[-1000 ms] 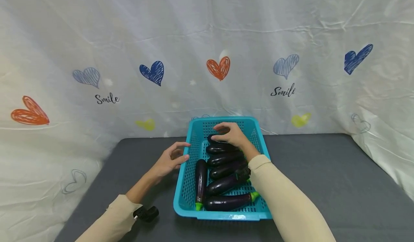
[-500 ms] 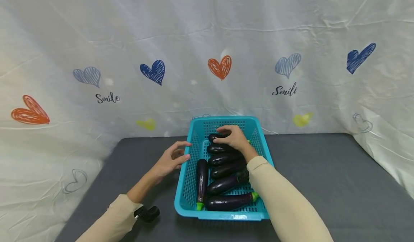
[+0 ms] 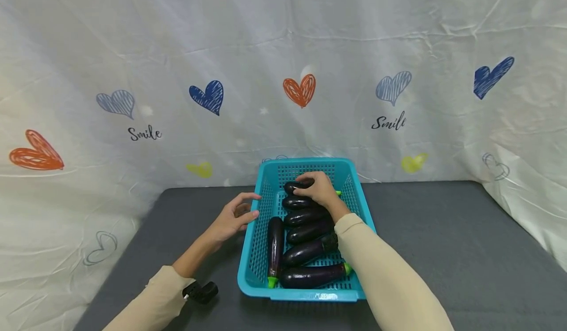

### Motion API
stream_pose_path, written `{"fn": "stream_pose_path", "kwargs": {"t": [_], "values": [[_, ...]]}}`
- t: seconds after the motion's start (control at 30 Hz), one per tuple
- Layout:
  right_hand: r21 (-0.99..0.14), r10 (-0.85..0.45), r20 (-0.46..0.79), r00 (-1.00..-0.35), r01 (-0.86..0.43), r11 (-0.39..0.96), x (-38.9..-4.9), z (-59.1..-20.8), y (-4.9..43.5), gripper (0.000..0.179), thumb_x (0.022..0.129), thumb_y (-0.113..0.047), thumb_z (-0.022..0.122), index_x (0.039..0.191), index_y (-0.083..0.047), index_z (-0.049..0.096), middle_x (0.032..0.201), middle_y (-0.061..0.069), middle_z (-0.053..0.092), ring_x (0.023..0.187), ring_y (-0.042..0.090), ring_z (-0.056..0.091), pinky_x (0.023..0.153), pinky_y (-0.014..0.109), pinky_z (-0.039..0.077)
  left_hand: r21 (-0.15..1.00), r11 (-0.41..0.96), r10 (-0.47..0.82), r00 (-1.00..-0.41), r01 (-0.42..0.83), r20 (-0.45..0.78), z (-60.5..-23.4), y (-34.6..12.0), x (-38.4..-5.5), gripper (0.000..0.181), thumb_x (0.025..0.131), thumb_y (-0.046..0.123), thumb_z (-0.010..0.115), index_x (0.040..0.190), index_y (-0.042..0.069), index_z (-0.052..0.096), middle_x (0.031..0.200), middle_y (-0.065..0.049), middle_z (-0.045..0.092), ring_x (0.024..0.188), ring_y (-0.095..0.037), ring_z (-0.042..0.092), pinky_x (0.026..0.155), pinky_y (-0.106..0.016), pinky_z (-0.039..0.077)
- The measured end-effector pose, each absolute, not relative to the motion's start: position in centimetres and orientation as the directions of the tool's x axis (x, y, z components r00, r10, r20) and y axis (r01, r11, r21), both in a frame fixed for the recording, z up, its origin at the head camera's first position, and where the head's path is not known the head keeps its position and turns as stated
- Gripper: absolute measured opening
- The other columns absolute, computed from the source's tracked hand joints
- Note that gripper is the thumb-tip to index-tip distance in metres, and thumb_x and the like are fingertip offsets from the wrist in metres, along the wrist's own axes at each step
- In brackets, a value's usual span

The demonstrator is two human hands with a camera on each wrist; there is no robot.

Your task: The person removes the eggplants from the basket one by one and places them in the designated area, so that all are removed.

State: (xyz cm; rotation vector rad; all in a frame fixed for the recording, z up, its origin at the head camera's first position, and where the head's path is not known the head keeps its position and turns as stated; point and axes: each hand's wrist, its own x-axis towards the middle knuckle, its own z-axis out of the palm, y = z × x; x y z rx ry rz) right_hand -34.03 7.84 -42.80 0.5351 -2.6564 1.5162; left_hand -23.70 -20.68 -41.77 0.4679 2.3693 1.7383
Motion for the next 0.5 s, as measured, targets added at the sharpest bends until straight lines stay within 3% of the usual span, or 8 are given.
{"fn": "stream_pose_path", "kwargs": {"t": [0.3, 0.5], "values": [[-0.798, -0.261, 0.174, -0.949, -0.292, 0.527, -34.36, -42.66, 7.52, 0.029, 0.086, -0.017, 0.086, 0.113, -0.008, 0.078, 0.12, 0.009, 0.069, 0.116, 0.03, 0.059, 0.1, 0.051, 0.046, 0.952, 0.259, 0.357, -0.932, 0.164, 0.063, -41.67, -20.74, -23.66, 0.046, 0.104, 0.023, 0.063, 0.147, 0.017, 0.048, 0.152, -0.021, 0.041, 0.13, -0.04, 0.048, 0.094, -0.057, 0.049], [-0.783, -0.261, 0.162, -0.952, -0.285, 0.553, -34.29, -42.6, 7.38, 0.03, 0.087, -0.018, 0.085, 0.114, -0.009, 0.077, 0.122, 0.009, 0.069, 0.117, 0.029, 0.058, 0.101, 0.05, 0.045, 0.956, 0.247, 0.355, -0.933, 0.158, 0.062, -41.84, -20.74, -23.73, 0.046, 0.104, 0.023, 0.064, 0.146, 0.018, 0.048, 0.146, -0.021, 0.047, 0.122, -0.037, 0.054, 0.091, -0.054, 0.051]]}}
